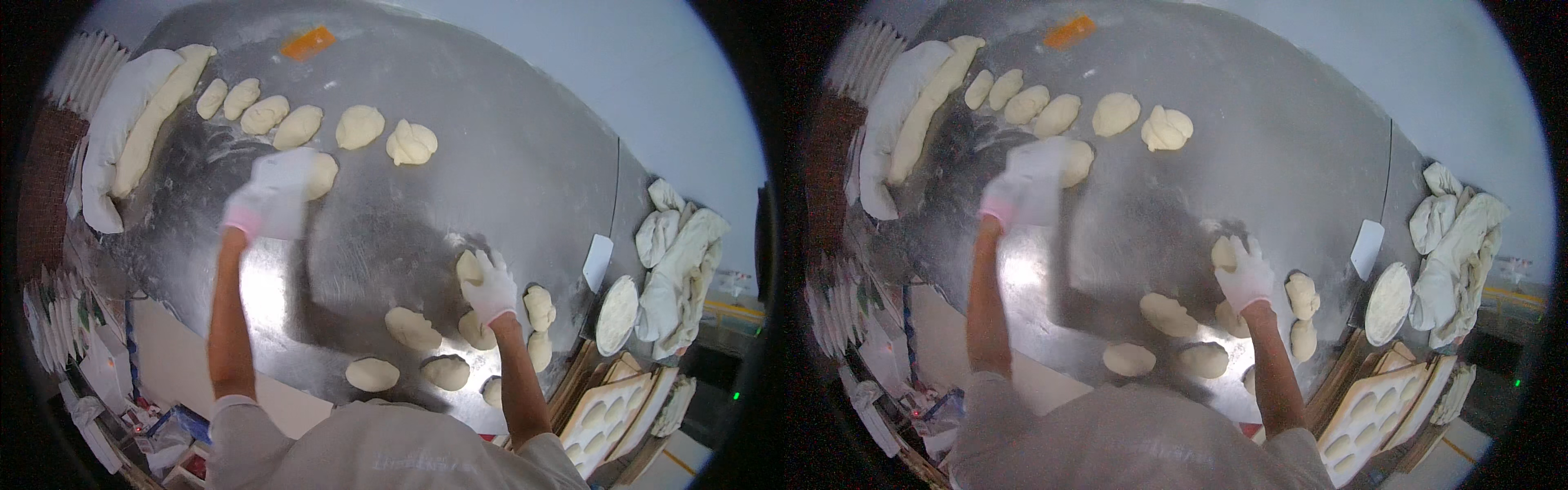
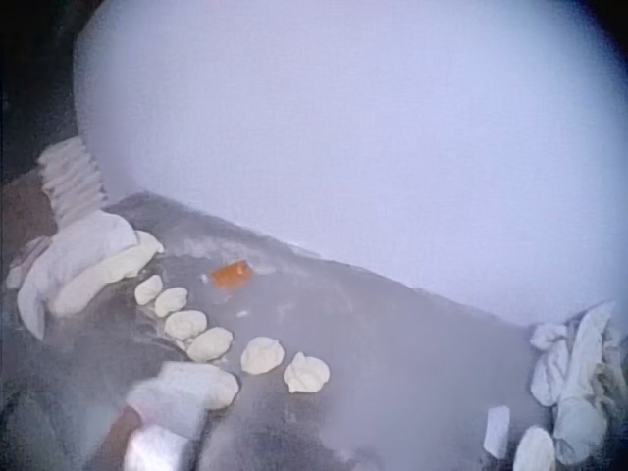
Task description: The person shapes portions of dough into round balls by hand on a floured surface and places them onto a wooden board. The person then pulls a large white cloth over a stack of dough-filled boards.
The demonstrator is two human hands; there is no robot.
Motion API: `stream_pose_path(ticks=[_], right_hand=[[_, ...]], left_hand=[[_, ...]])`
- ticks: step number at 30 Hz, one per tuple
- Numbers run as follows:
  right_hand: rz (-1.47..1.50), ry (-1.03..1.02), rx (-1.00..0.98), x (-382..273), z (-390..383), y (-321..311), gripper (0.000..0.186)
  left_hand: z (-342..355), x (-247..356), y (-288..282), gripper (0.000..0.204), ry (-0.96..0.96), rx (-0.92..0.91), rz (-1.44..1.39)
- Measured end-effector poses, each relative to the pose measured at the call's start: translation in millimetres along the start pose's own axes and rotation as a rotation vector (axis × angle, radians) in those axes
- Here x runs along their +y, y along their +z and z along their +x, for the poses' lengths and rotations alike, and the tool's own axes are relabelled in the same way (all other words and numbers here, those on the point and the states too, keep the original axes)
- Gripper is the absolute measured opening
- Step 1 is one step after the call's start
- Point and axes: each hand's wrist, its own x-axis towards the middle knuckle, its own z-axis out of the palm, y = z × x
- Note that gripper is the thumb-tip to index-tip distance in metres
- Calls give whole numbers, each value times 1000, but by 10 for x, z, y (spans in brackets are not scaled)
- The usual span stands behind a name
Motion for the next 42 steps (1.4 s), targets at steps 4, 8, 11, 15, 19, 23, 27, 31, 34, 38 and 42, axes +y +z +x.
stream_pose_path(ticks=[4, 8, 11, 15, 19, 23, 27, 31, 34, 38, 42], right_hand=[[-118, -44, 52, -263, 86, -127, 64], [662, 146, -105, -1007, 505, 259, 72], [964, 188, -83, -1654, 862, 730, 74], [659, -41, -414, -1887, 598, 736, 63], [593, -379, -486, -1796, 12, 434, 56], [543, -51, -329, -1280, 439, 308, 51], [983, 267, -28, -515, 1076, 243, 55], [887, 182, 143, -145, 1551, 271, 58], [936, 284, 368, 88, 1582, 276, 58], [377, 243, 363, 643, 1092, 55, 58], [-147, 62, 263, 887, 636, -244, 58]], left_hand=[[317, -976, 373, 29, -236, 73, -521], [846, -841, 1045, 33, 187, 136, -647], [796, -534, 1170, 38, 216, 93, -782], [217, -150, 560, 38, 93, -86, -1006], [148, 85, -300, 38, -249, 73, -1328], [1107, 219, -356, 45, -31, 279, -542], [2292, 574, 95, 45, -2, 227, -692], [2457, 1531, 252, 38, 169, -23, -1076], [1955, 2241, 174, 37, 211, -1, -674], [1506, 1625, -25, 34, 269, 185, -653], [1761, 71, -120, 35, -269, 249, -535]])
